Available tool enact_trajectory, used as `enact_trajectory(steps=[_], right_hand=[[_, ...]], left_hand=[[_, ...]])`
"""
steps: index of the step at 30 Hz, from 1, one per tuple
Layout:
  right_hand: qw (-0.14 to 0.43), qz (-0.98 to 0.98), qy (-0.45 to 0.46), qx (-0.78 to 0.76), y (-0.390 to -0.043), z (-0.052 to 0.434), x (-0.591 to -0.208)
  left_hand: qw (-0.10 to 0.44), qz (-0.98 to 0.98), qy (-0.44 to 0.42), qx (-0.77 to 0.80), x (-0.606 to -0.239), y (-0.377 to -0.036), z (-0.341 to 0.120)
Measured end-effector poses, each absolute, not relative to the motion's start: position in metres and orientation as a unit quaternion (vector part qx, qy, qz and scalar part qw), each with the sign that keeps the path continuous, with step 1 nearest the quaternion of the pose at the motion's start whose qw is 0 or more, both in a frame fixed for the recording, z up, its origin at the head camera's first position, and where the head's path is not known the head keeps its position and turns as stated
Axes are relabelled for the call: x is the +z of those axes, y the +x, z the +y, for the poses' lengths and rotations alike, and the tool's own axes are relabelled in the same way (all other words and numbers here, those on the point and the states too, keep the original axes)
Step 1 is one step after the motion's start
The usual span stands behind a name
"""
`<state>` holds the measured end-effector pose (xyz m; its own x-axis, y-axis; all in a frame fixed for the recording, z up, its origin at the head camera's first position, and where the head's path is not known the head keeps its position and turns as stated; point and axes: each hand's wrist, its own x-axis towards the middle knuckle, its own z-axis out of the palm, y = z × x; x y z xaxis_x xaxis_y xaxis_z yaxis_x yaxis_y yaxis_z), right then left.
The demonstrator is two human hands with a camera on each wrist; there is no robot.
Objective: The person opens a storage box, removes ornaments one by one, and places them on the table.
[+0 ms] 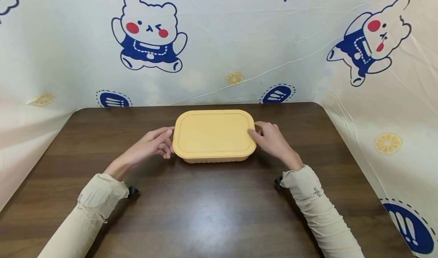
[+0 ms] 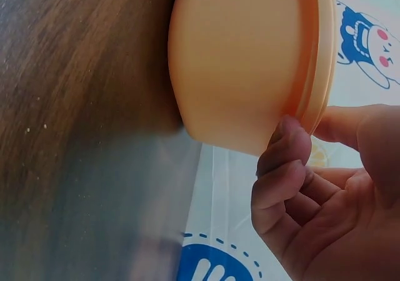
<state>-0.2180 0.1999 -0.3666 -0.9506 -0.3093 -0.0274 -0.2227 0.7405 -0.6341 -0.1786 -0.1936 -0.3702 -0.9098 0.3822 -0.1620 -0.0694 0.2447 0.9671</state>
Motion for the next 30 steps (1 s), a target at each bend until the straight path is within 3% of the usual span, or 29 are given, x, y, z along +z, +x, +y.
enact_trajectory(steps=[7,18,30], right_hand=[[0.045,0.929,-0.149,-0.335,-0.218,0.202,-0.367],[-0.041,0.919,-0.179,-0.348,-0.216,0.201,-0.368],[-0.054,0.918,-0.181,-0.349,-0.205,0.204,-0.356]], left_hand=[[0.195,0.757,0.099,0.615,-0.367,-0.178,-0.193],[0.170,0.786,0.116,0.582,-0.364,-0.174,-0.192],[0.138,0.805,0.137,0.561,-0.343,-0.160,-0.189]])
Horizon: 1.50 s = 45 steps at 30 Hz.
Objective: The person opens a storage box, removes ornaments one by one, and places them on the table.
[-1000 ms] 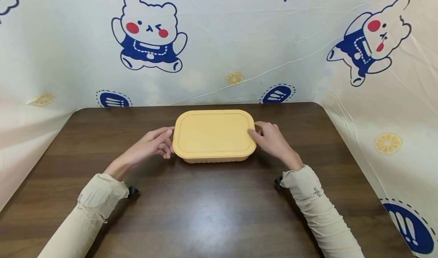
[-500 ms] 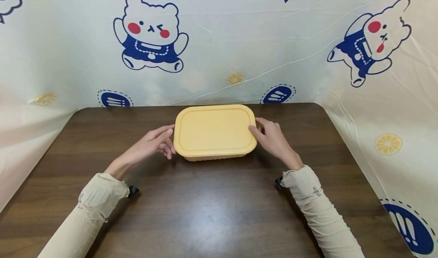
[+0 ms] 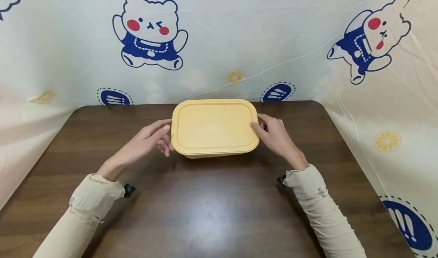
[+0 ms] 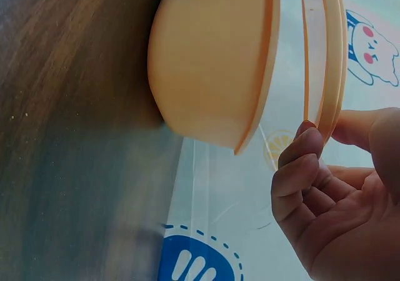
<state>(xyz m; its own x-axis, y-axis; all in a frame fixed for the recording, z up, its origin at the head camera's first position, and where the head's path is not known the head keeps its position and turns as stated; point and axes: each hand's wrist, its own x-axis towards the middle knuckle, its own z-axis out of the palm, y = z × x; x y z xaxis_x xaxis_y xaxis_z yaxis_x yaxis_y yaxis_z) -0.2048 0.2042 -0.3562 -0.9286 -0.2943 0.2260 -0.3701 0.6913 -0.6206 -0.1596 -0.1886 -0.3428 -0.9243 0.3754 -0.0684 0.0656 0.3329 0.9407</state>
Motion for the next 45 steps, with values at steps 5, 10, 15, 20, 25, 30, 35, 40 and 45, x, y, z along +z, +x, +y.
enact_trajectory(steps=[5,10,15,20,25,30,35,40,45], right_hand=[[0.050,-0.918,0.196,0.340,-0.197,0.207,-0.355],[0.014,-0.918,0.205,0.338,-0.183,0.210,-0.355],[-0.044,-0.906,0.199,0.371,-0.163,0.216,-0.360],[-0.103,-0.878,0.180,0.432,-0.144,0.226,-0.361],[-0.168,-0.853,0.170,0.464,-0.131,0.235,-0.363],[-0.210,-0.832,0.191,0.476,-0.125,0.242,-0.371],[-0.253,-0.809,0.218,0.484,-0.118,0.247,-0.382],[-0.293,-0.793,0.211,0.491,-0.117,0.245,-0.391],[-0.305,-0.798,0.207,0.476,-0.119,0.240,-0.394]], left_hand=[[0.148,0.797,0.137,0.569,-0.340,-0.146,-0.190],[0.173,0.792,0.137,0.570,-0.344,-0.127,-0.194],[0.208,0.782,0.131,0.573,-0.348,-0.108,-0.196],[0.235,0.768,0.133,0.580,-0.346,-0.089,-0.198],[0.270,0.744,0.147,0.593,-0.350,-0.072,-0.198],[0.319,0.728,0.136,0.591,-0.355,-0.059,-0.198],[0.365,0.705,0.122,0.595,-0.364,-0.052,-0.196],[0.376,0.708,0.126,0.585,-0.371,-0.053,-0.196],[0.354,0.732,0.134,0.566,-0.376,-0.060,-0.196]])
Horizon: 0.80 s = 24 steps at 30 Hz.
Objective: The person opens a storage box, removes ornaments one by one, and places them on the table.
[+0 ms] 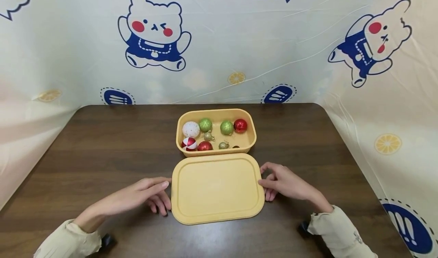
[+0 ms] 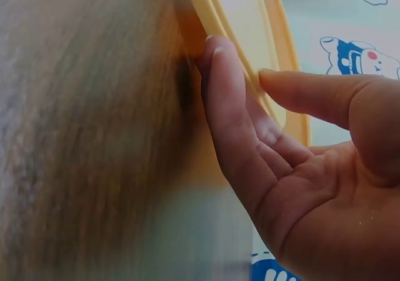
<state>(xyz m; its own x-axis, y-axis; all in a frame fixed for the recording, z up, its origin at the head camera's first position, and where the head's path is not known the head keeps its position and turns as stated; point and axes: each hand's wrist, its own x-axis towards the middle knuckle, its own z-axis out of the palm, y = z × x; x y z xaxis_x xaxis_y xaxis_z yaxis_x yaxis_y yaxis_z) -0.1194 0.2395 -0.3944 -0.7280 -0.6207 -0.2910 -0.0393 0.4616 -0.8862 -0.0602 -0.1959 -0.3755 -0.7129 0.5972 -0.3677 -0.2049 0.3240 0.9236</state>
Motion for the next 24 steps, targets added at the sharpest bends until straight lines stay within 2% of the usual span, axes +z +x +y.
enact_trajectory(steps=[6,15,24], right_hand=[[0.287,0.827,-0.194,-0.444,-0.125,0.231,-0.393],[0.265,0.844,-0.193,-0.425,-0.132,0.218,-0.393],[0.202,0.878,-0.206,-0.381,-0.135,0.215,-0.389]], left_hand=[[0.325,0.764,0.138,0.540,-0.378,-0.073,-0.197],[0.320,0.786,0.129,0.513,-0.378,-0.090,-0.204],[0.303,0.816,0.096,0.483,-0.375,-0.099,-0.207]])
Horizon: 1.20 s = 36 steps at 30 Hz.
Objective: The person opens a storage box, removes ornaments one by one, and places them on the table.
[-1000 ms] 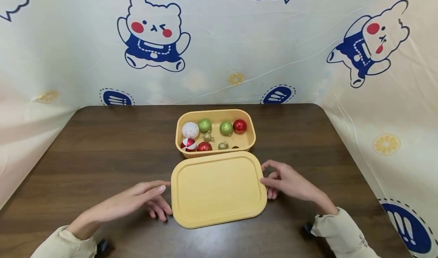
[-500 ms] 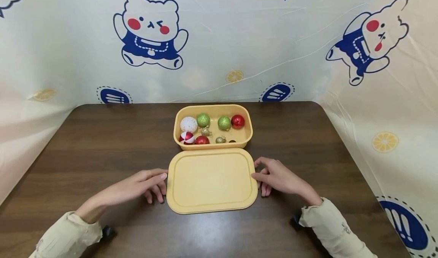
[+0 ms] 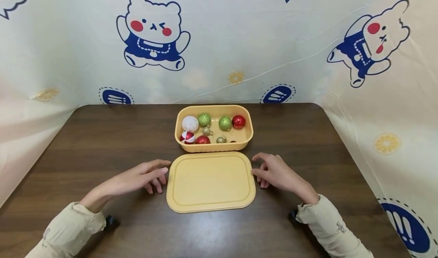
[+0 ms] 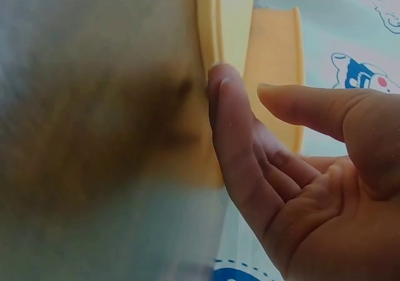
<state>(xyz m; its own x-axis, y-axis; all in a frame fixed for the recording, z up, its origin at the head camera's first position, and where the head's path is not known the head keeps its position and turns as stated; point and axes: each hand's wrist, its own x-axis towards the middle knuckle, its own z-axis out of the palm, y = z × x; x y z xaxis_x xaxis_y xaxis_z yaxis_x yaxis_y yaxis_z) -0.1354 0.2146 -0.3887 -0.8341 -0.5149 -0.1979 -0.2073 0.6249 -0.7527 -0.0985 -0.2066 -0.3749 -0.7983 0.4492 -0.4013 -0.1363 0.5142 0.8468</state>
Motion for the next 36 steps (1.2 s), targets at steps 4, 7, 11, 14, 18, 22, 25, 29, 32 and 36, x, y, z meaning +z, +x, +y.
enact_trajectory(steps=[4,7,11,14,18,22,25,29,32,36], right_hand=[[0.178,0.886,-0.210,-0.372,-0.142,0.216,-0.380],[0.156,0.894,-0.205,-0.367,-0.149,0.218,-0.373],[0.109,0.908,-0.203,-0.351,-0.161,0.222,-0.366],[0.064,0.916,-0.209,-0.336,-0.171,0.222,-0.359],[0.021,0.918,-0.214,-0.332,-0.188,0.215,-0.354],[0.002,0.920,-0.217,-0.327,-0.205,0.204,-0.355],[0.003,0.921,-0.219,-0.323,-0.212,0.198,-0.358],[0.003,0.920,-0.228,-0.317,-0.214,0.194,-0.359],[-0.009,0.920,-0.243,-0.306,-0.214,0.192,-0.359],[-0.025,0.922,-0.256,-0.291,-0.215,0.191,-0.359]], left_hand=[[0.269,0.837,0.082,0.470,-0.373,-0.106,-0.208],[0.238,0.845,0.082,0.472,-0.373,-0.115,-0.210],[0.207,0.840,0.086,0.493,-0.373,-0.128,-0.212],[0.181,0.832,0.086,0.517,-0.371,-0.136,-0.211],[0.147,0.824,0.068,0.543,-0.368,-0.150,-0.209],[0.132,0.822,0.049,0.552,-0.368,-0.165,-0.202],[0.132,0.821,0.044,0.553,-0.369,-0.176,-0.195],[0.128,0.818,0.047,0.559,-0.371,-0.187,-0.189],[0.121,0.821,0.051,0.556,-0.373,-0.191,-0.188],[0.120,0.821,0.057,0.555,-0.376,-0.192,-0.189]])
